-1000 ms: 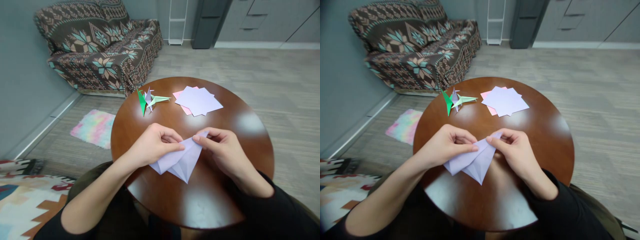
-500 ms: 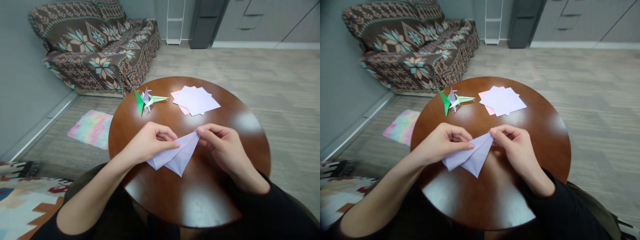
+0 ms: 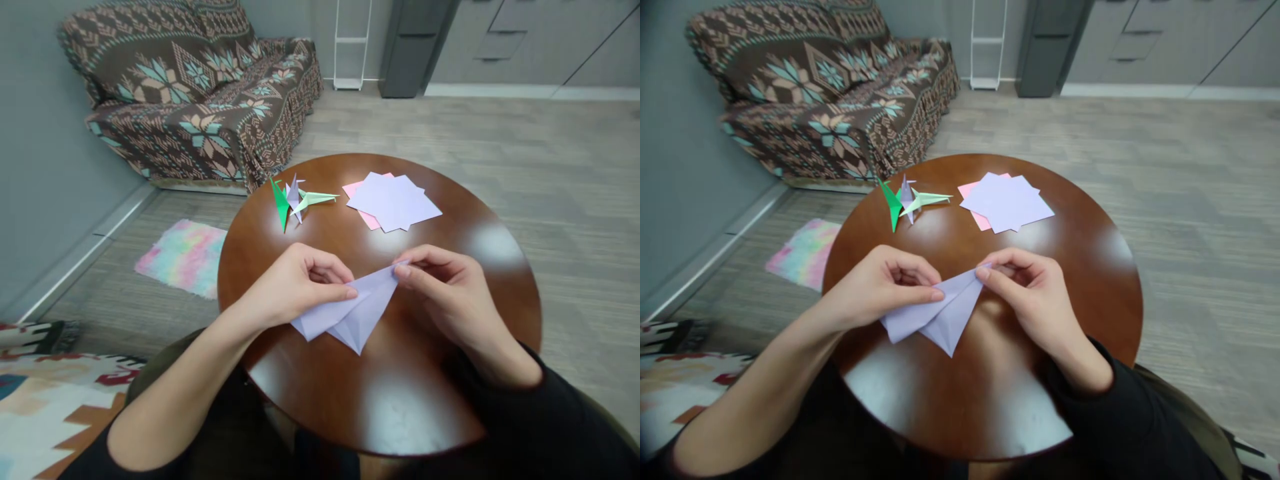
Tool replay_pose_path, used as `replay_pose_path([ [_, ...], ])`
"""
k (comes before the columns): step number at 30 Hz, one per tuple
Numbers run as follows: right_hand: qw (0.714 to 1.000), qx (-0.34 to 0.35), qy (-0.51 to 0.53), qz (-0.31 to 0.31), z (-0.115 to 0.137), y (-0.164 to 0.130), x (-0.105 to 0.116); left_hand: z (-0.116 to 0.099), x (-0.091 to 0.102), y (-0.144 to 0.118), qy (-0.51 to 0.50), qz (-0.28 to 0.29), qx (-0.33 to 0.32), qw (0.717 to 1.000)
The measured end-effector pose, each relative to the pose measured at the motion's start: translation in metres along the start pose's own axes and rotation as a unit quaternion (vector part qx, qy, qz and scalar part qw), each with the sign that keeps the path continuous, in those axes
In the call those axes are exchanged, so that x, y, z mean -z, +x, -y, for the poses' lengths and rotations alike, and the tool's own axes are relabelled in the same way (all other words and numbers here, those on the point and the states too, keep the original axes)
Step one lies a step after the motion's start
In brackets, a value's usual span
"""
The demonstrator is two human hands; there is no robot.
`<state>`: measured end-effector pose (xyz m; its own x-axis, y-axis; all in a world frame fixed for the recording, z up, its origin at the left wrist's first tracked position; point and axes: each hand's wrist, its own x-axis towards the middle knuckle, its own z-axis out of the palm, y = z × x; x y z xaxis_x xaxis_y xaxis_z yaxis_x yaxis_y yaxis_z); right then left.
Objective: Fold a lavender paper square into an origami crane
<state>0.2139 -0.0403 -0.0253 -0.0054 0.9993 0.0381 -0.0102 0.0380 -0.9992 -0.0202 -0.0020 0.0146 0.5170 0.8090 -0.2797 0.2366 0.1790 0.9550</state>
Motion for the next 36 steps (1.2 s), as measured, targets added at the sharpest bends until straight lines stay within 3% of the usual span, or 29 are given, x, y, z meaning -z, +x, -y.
replay_pose_path([
  [6,0.993,0.060,-0.099,0.034,0.015,-0.003,0.004,-0.002,0.011,-0.003,0.058,0.041,-0.001,0.997],
  [13,0.971,-0.043,-0.148,0.185,0.017,-0.001,0.008,-0.003,0.024,-0.002,0.124,0.118,0.025,0.985],
  [17,0.959,-0.095,-0.141,0.227,0.014,-0.001,0.005,-0.004,0.025,-0.001,0.156,0.143,0.036,0.977],
  [23,0.957,-0.132,-0.138,0.220,0.013,0.000,0.007,-0.002,0.028,0.000,0.162,0.159,0.047,0.973],
  [29,0.996,-0.037,-0.045,0.069,0.014,0.004,0.008,-0.001,0.027,0.001,0.118,0.117,0.030,0.986],
  [36,0.987,-0.078,-0.035,0.135,0.016,-0.004,-0.005,-0.005,0.019,-0.003,0.088,0.065,0.014,0.994],
])
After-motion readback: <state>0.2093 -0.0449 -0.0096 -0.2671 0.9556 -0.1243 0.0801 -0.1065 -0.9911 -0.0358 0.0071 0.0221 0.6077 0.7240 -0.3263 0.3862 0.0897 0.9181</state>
